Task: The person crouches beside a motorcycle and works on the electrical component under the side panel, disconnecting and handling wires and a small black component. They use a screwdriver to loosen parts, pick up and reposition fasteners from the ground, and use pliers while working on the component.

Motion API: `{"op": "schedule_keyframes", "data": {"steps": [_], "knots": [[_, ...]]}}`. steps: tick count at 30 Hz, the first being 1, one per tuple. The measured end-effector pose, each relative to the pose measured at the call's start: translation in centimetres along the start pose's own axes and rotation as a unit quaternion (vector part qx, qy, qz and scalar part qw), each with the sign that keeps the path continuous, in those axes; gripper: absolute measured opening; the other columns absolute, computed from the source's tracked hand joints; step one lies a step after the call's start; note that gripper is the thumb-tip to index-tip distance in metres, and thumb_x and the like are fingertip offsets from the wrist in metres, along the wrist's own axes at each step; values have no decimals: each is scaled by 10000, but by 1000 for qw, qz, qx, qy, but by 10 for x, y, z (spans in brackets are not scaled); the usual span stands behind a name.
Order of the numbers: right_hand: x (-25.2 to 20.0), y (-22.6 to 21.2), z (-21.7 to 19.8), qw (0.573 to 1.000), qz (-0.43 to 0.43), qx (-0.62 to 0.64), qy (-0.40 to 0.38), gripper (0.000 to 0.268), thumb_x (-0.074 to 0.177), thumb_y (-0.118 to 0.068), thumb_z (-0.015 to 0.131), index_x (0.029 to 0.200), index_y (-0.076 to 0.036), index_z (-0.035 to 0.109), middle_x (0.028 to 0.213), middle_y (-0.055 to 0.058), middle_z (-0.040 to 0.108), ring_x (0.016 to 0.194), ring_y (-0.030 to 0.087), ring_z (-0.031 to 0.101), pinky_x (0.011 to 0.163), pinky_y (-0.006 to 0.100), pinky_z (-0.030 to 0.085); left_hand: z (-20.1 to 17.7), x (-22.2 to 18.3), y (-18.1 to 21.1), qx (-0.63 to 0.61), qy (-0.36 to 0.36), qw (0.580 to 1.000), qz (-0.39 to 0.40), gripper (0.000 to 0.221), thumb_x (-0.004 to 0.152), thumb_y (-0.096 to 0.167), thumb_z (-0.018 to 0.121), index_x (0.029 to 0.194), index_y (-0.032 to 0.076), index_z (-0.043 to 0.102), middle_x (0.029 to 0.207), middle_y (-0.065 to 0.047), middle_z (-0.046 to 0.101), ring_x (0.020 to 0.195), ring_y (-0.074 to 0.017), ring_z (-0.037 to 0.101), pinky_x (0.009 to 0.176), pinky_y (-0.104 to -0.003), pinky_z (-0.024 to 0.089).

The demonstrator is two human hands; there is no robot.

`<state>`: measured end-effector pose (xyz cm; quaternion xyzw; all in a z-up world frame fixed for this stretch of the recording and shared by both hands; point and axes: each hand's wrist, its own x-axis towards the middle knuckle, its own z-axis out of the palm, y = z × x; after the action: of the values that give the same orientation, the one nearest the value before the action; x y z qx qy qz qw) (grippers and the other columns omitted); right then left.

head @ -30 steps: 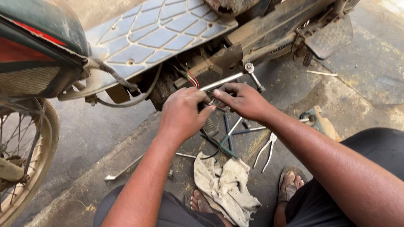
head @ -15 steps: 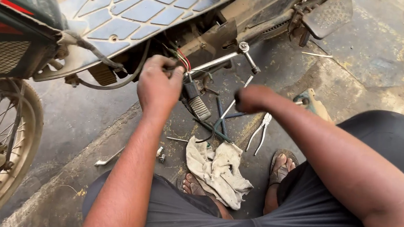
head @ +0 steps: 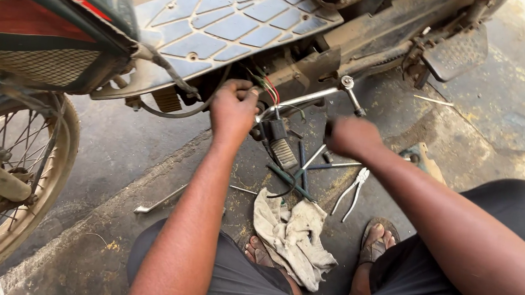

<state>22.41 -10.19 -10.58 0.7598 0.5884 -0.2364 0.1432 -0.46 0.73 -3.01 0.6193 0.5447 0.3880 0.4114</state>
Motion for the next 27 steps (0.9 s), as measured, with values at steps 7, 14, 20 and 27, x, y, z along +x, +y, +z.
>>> {"op": "schedule_keyframes", "data": {"steps": [7, 14, 20, 27], "knots": [[-49, -54, -80, 870, -154, 394, 253, 270, 947, -281, 695, 1099, -59, 713, 1013, 114, 763, 888, 248, 742, 817, 375, 582, 8, 5, 4, 37, -12, 999, -29, 239, 885, 128, 696, 1112, 70, 746, 791, -44, 776, 603, -113, 725, 567, -280, 545], [-17, -102, -68, 707, -256, 635, 178, 695, 841, -83, 770, 1436, -18, 416, 1289, 113, 609, 965, 156, 645, 839, 287, 560, 2, 4, 2, 69, 0, 997, 29, 236, 900, 93, 618, 1094, 55, 748, 892, -60, 816, 753, -130, 761, 706, -290, 569], [3, -99, -53, 638, -263, 707, 153, 634, 870, -67, 716, 1437, 14, 445, 1213, 111, 647, 978, 127, 721, 816, 262, 589, 12, 28, -42, -116, -48, 992, 15, 244, 937, 127, 622, 1091, -37, 718, 887, -85, 794, 696, -159, 775, 613, -264, 620], [-20, -100, -83, 749, -168, 639, 52, 524, 912, -224, 686, 1367, -34, 509, 982, -19, 728, 726, 117, 690, 541, 241, 492, -5, 29, -6, -145, -79, 977, -135, 207, 966, 221, 642, 946, 39, 739, 803, -75, 778, 583, -130, 711, 465, -240, 488]]}}
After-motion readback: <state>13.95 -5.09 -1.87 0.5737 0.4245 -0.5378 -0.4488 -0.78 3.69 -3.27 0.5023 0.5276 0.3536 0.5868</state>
